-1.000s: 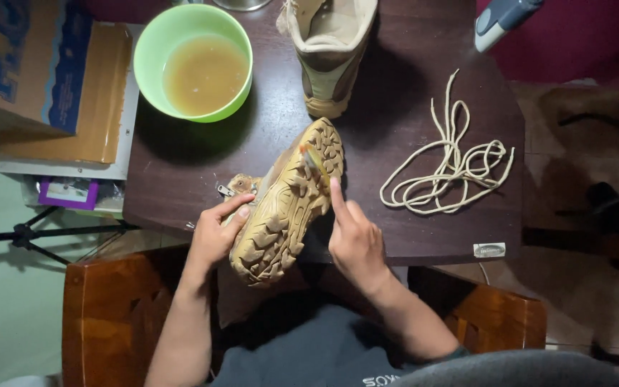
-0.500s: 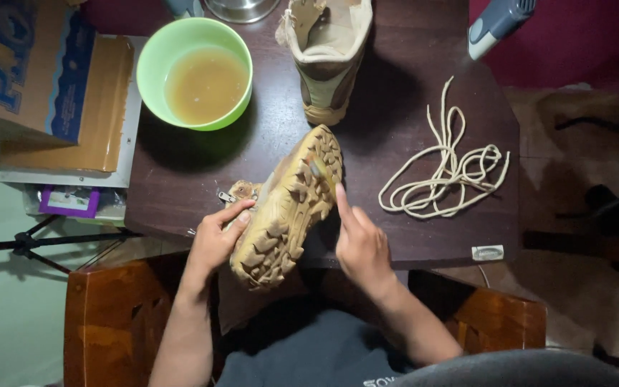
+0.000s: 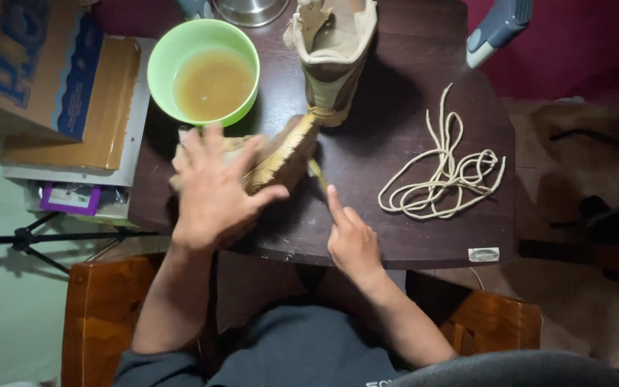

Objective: The person scrubs the exterior and sole of a brown hiking boot using a toothbrush. They rotate the boot to clean different sides and the tread pattern, with a bowl of liquid and a second boot visible on the table.

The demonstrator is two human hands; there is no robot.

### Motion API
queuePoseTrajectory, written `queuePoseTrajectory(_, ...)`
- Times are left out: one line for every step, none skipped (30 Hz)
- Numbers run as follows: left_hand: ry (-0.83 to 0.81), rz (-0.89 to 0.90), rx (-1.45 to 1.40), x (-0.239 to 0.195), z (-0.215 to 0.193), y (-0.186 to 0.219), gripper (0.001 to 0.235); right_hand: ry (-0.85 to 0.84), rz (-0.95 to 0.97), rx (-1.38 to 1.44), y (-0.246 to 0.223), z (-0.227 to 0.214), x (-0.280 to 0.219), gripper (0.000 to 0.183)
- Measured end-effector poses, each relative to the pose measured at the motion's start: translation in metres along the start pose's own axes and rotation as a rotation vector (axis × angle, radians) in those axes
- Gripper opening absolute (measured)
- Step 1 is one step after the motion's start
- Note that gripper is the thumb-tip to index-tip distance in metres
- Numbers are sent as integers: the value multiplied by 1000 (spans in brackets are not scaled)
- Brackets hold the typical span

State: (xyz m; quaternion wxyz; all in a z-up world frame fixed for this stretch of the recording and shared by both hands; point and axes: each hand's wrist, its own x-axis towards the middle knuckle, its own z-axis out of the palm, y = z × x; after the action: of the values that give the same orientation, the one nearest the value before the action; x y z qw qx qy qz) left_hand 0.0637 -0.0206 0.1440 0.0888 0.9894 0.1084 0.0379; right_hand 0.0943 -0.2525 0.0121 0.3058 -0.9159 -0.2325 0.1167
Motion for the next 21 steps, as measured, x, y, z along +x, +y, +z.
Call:
queuePoseTrajectory(3, 8, 0, 15, 11, -6, 83, 8, 3, 0, 1, 2, -2, 68)
queuePoseTrajectory(-188, 82, 28, 29, 22, -12, 102, -5, 0, -29, 2, 4, -3, 68)
queuePoseTrajectory(-380, 155, 56, 43, 33, -19, 131, -18, -4, -58, 3, 6, -5, 68)
queuePoseTrajectory(-379, 150, 58, 46, 26, -18, 131, -20, -9, -55, 3, 5, -5, 68)
queuePoseTrajectory(-458, 171, 5, 50, 18, -17, 134, -6, -11, -42, 3, 3, -6, 67)
queuePoseTrajectory(-539, 199, -44, 55, 11, -15, 141, 13, -6, -25, 3, 2, -7, 66)
queuePoseTrajectory(-542, 201, -37, 59, 13, -20, 141, 15, -4, -18, 2, -1, -9, 66)
queuePoseTrajectory(-567, 213, -117, 62, 16, -24, 137, 73, -49, 5, 1, -5, -11, 66)
queuePoseTrajectory(-592, 224, -196, 65, 18, -29, 133, 132, -93, 29, 0, -8, -14, 65)
queuePoseTrajectory(-589, 225, -191, 64, 23, -31, 133, 136, -96, 32, -1, -12, -18, 65)
queuePoseTrajectory(-601, 142, -233, 63, 28, -33, 131, 170, -108, 77, -1, -15, -22, 64)
queuePoseTrajectory(-614, 59, -278, 61, 33, -37, 128, 201, -120, 121, -3, -18, -28, 63)
queuePoseTrajectory(-613, 59, -276, 57, 24, -33, 128, 202, -121, 122, -8, -25, -29, 63)
queuePoseTrajectory(-650, 45, -363, 51, 18, -28, 126, 229, -151, 103, -10, -31, -32, 60)
queuePoseTrajectory(-687, 31, -450, 45, 11, -23, 124, 256, -181, 83, -13, -36, -36, 58)
queuePoseTrajectory(-687, 29, -456, 41, 10, -22, 124, 251, -182, 79, -18, -42, -35, 58)
queuePoseTrajectory(-689, 45, -577, 38, 7, -21, 124, 230, -224, 55, -24, -47, -34, 57)
queuePoseTrajectory(-684, 61, -700, 34, 6, -20, 124, 210, -268, 28, -29, -52, -32, 57)
queuePoseTrajectory(-681, 59, -707, 31, 4, -21, 124, 205, -272, 22, -28, -50, -26, 57)
queuePoseTrajectory(-687, 67, -722, 27, 3, -22, 124, 129, -268, -18, -26, -48, -20, 58)
queuePoseTrajectory(-692, 76, -737, 24, 2, -23, 124, 52, -264, -57, -25, -45, -15, 60)
